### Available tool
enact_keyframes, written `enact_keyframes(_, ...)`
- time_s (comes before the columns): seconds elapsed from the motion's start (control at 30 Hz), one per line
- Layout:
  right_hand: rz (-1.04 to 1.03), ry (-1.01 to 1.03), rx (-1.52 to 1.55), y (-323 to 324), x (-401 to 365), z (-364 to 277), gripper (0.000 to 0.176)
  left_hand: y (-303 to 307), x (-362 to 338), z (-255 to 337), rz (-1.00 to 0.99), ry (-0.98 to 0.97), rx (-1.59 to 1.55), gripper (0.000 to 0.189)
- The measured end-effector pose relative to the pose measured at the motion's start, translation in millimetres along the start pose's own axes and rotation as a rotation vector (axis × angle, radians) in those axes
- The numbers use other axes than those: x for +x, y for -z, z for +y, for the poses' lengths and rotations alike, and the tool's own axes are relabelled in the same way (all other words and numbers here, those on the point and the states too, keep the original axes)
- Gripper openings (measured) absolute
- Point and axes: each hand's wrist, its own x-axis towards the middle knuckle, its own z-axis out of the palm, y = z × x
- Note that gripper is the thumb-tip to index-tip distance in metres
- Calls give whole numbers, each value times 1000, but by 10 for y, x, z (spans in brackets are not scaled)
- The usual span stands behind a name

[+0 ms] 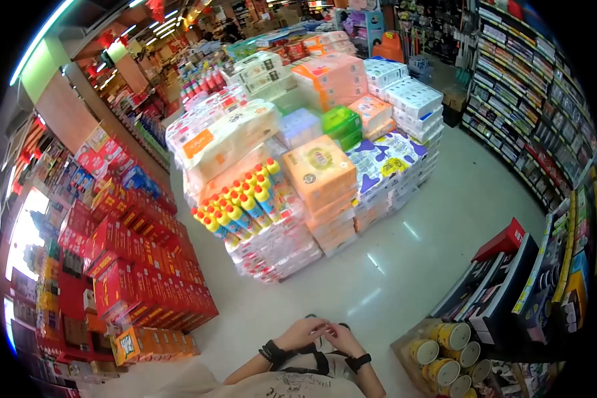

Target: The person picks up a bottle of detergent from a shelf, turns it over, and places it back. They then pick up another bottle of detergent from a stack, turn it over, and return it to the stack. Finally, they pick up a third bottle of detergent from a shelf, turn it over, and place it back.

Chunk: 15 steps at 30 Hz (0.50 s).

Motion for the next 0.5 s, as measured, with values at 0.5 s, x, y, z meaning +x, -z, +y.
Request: enact_keyframes(0.5, 205, 57, -256, -895, -1243, 536, 27, -766, -1357, -31, 224, -131, -32, 25)
